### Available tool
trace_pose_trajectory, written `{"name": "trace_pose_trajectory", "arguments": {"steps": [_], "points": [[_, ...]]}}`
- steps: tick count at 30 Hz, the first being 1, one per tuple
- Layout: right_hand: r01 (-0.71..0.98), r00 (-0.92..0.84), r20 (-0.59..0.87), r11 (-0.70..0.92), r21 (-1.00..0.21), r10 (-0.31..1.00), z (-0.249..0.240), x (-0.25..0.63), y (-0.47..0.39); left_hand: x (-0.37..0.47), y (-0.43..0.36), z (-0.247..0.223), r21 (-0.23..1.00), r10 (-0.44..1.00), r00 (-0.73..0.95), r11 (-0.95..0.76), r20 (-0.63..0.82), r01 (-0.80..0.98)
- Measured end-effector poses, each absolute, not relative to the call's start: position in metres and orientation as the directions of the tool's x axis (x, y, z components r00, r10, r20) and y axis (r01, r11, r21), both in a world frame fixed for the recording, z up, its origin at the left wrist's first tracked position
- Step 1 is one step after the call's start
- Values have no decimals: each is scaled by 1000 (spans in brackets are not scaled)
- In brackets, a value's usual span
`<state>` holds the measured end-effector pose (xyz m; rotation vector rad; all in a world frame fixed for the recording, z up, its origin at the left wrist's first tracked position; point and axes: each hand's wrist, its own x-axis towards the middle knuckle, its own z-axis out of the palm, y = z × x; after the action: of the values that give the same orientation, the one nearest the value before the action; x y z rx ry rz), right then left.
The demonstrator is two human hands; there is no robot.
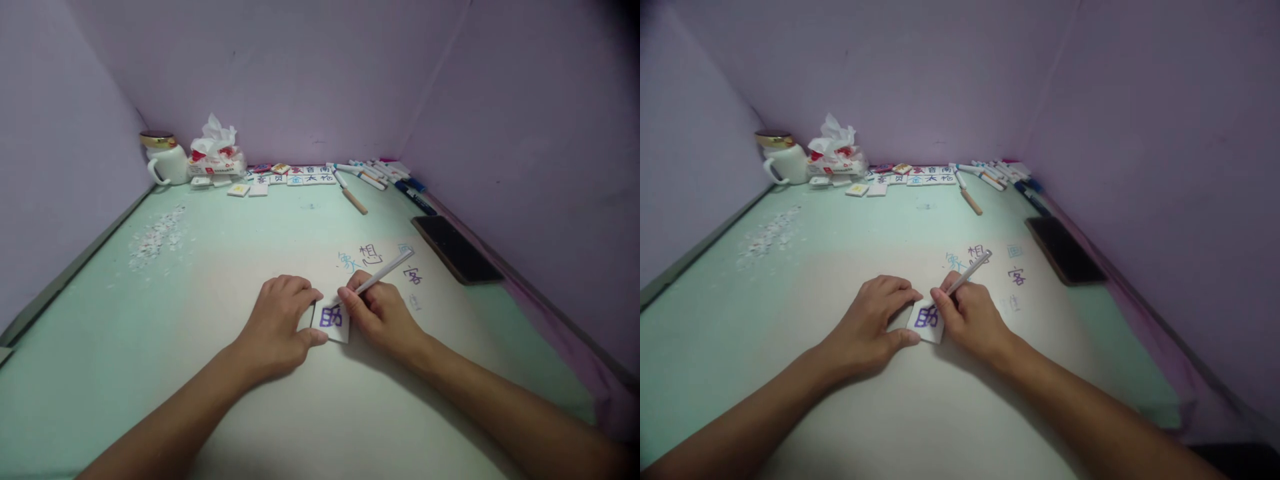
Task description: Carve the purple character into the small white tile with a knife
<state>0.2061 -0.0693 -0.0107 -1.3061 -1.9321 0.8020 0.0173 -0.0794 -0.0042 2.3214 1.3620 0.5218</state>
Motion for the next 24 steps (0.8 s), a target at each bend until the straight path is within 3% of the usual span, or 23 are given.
{"name": "trace_pose_trajectory", "arguments": {"steps": [24], "points": [[526, -198, 187, 266, -808, 962, -10, 202, -72, 25, -84, -7, 438, 903, 355, -427, 240, 791]]}}
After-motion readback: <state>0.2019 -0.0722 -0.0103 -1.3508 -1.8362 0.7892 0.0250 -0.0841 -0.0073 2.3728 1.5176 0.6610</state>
